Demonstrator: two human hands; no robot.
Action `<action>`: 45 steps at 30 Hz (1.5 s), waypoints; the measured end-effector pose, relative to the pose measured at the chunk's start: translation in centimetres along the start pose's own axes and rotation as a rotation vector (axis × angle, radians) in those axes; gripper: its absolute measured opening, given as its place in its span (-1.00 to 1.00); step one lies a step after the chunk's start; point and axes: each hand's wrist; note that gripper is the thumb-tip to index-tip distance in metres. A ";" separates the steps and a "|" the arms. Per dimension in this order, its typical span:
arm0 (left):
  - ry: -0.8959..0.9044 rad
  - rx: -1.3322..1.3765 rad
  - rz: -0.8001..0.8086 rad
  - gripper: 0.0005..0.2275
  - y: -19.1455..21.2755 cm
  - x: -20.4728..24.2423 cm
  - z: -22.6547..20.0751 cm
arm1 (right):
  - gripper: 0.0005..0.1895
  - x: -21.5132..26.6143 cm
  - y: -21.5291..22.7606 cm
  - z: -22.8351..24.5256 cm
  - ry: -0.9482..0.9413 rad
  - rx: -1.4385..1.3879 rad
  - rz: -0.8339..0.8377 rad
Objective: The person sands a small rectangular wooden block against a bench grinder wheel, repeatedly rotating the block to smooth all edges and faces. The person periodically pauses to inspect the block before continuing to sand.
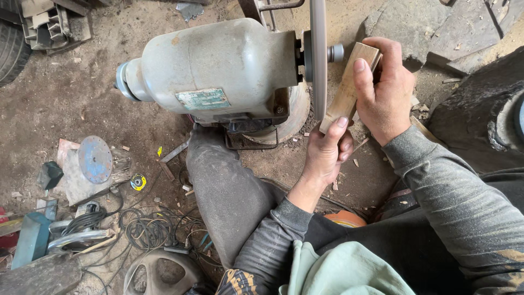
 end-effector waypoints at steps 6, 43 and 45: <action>-0.010 0.014 -0.003 -0.65 0.3 -0.2 0.2 | -0.73 -0.1 -0.2 -0.1 0.006 0.020 0.013; -0.016 0.016 -0.084 -0.64 0.3 1.5 -0.1 | -0.63 -0.8 -2.3 0.2 -0.156 -0.125 0.054; 0.000 0.012 -0.092 -0.63 0.2 1.8 0.1 | -0.63 -0.7 -2.3 0.3 -0.129 -0.117 0.049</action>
Point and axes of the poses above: each hand's wrist, its own x-axis away from the middle knuckle, its own y-axis out of the back of the hand, z = x × y, and after that the axes turned 15 degrees about y, right-handed
